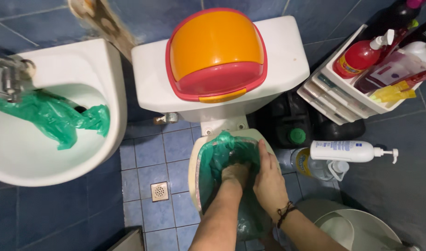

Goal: The person lines a small pink and white trash bin with a green plastic bag. They unfold the bag, place it inside the bin, and adjust the edges to fit properly before closing the bin lid.

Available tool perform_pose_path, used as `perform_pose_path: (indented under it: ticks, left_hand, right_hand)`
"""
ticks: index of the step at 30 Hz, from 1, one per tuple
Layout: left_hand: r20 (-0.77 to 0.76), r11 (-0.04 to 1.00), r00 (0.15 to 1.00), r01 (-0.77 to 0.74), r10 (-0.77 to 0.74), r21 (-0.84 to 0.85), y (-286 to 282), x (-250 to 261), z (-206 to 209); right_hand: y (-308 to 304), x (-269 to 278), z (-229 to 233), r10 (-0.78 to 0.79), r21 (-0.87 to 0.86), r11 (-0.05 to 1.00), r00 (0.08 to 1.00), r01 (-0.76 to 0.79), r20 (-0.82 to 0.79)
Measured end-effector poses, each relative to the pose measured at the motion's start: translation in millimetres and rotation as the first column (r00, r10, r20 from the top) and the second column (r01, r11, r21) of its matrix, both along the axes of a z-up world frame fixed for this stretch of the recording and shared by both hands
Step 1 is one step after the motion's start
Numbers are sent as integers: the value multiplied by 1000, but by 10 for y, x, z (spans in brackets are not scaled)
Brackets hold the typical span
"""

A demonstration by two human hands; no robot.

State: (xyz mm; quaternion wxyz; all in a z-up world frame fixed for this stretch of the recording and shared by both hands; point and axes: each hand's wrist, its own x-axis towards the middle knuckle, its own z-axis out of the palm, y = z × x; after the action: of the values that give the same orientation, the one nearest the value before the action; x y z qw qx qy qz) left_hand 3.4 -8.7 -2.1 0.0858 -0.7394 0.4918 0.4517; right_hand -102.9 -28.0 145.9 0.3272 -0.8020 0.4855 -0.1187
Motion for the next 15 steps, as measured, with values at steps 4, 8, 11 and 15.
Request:
perform_pose_path:
  ticks: [4,8,11,15]
  left_hand:
    - [-44,990,996,73,-79,-121,-61,2,2]
    - [-37,983,994,-112,108,-144,60,109,10]
    - [16,922,931,-359,365,-146,123,225,74]
    - [-27,842,848,-529,529,-112,88,351,51]
  right_hand:
    - [3,0,-2,3,-3,1000,1000,-3,-2]
    - [0,9,-2,14,-29,999,1000,-14,7]
    - [-8,20,11,13,-27,1000,1000,-13,8]
    - [-7,25,25,13,-30,999,1000,-13,3]
